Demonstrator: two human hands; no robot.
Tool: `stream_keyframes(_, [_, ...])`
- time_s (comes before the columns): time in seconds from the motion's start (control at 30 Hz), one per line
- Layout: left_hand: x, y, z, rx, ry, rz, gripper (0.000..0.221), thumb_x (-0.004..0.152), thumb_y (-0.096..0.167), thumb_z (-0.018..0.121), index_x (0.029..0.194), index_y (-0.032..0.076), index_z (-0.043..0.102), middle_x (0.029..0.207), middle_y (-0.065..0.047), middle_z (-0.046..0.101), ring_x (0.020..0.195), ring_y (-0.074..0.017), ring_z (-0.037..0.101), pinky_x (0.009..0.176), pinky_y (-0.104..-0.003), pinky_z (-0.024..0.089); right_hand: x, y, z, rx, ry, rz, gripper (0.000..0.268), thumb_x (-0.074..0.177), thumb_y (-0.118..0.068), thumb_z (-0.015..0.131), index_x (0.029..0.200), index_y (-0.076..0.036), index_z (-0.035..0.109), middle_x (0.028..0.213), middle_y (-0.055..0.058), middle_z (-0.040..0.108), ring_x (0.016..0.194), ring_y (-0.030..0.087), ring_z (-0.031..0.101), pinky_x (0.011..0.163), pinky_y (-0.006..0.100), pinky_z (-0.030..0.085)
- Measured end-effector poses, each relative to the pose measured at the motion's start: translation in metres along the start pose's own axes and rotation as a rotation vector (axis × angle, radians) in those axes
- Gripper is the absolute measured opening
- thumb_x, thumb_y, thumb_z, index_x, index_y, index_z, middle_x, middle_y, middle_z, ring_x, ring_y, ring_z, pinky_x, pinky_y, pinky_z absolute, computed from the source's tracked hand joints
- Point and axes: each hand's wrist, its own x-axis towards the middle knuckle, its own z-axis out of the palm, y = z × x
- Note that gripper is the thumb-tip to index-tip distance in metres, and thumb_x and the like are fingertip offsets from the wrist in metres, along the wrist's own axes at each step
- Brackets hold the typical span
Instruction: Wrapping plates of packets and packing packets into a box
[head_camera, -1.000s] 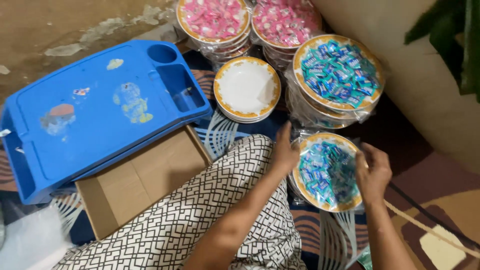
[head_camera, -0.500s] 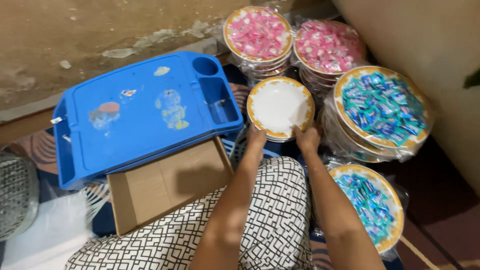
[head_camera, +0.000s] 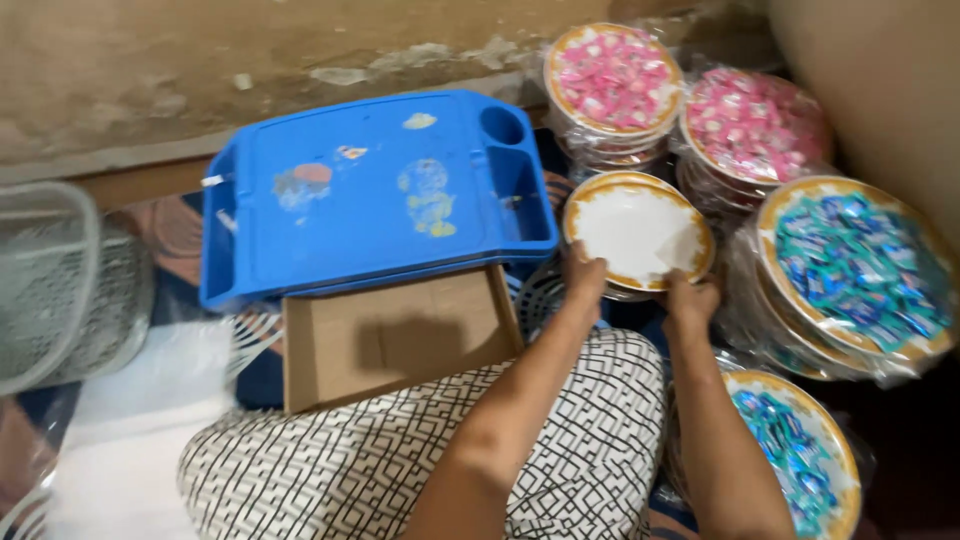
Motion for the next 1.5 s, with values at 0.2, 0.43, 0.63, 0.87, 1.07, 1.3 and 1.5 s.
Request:
stream_keyframes(0.2, [-0.008,0.037,-0.025,0.230,-0.057,0.243,0.067,0.080,0.013,0.061,0.147,0.011,0.054,0.151,-0.022,0.036,0.148,-0.0370,0.039,0.125,-0.042,0.031,-0.056,-0.063,0.007,0.376,-0.105,-0.047,0.057,0.084,0.000,0.077,0.128,-0.003,0.041,0.111,0.012,0.052,0.092,0.022,0.063,0.078,0.039,0.064])
stream_keyframes(0.43, [-0.064,0.167,-0.156,0.243,0.171,0.670,0.066,0.086,0.011,0.063,0.150,0.012,0.045,0.146,-0.019,0.041,0.132,-0.0354,0.054,0.115,-0.041,0.042,-0.183,-0.208,0.071,0.499,-0.342,-0.112,0.063,0.073,-0.001,0.077,0.125,-0.014,0.044,0.112,0.015,0.071,0.091,0.020,0.073,0.072,0.033,0.065])
stream_keyframes(0.63, [-0.032,0.181,-0.281,0.152,0.452,0.897,0.080,0.070,-0.007,0.074,0.146,0.012,0.057,0.140,-0.023,0.044,0.141,-0.0462,0.045,0.123,-0.050,0.032,-0.264,-0.214,0.163,0.327,-0.697,-0.164,0.069,0.086,-0.009,0.082,0.141,-0.005,0.041,0.102,0.011,0.067,0.081,0.018,0.069,0.069,0.036,0.067])
stream_keyframes(0.87, [0.013,0.138,-0.362,0.227,0.549,0.754,0.074,0.072,0.000,0.077,0.143,0.015,0.060,0.139,-0.021,0.048,0.139,-0.0421,0.048,0.121,-0.048,0.032,-0.309,-0.169,0.221,0.290,-0.804,-0.059,0.074,0.083,-0.001,0.080,0.143,0.003,0.036,0.097,0.017,0.066,0.074,0.025,0.072,0.061,0.039,0.067])
stream_keyframes(1.07, [0.043,0.115,-0.369,0.285,0.582,0.732,0.073,0.069,0.005,0.082,0.138,0.016,0.063,0.134,-0.018,0.053,0.138,-0.0390,0.051,0.121,-0.045,0.034,-0.297,-0.145,0.228,0.224,-0.795,-0.126,0.077,0.085,-0.001,0.083,0.145,0.003,0.035,0.098,0.017,0.065,0.074,0.026,0.073,0.060,0.040,0.067])
stream_keyframes(1.3, [0.033,0.116,-0.378,0.306,0.446,0.704,0.077,0.072,0.020,0.088,0.142,0.009,0.058,0.137,-0.025,0.052,0.141,-0.0414,0.049,0.121,-0.044,0.037,-0.262,-0.111,0.224,-0.041,-0.655,-0.673,0.098,0.086,-0.002,0.101,0.156,0.005,0.033,0.115,0.030,0.056,0.092,0.034,0.065,0.064,0.043,0.058])
stream_keyframes(1.5, [0.003,0.147,-0.436,0.279,0.420,0.789,0.073,0.089,0.048,0.065,0.152,0.019,0.044,0.156,-0.028,0.035,0.154,-0.0367,0.033,0.117,-0.045,0.043,-0.358,-0.211,0.173,-0.105,-0.471,-1.415,0.049,0.103,-0.003,0.082,0.139,0.014,0.053,0.126,0.029,0.041,0.116,0.047,0.043,0.097,0.062,0.042])
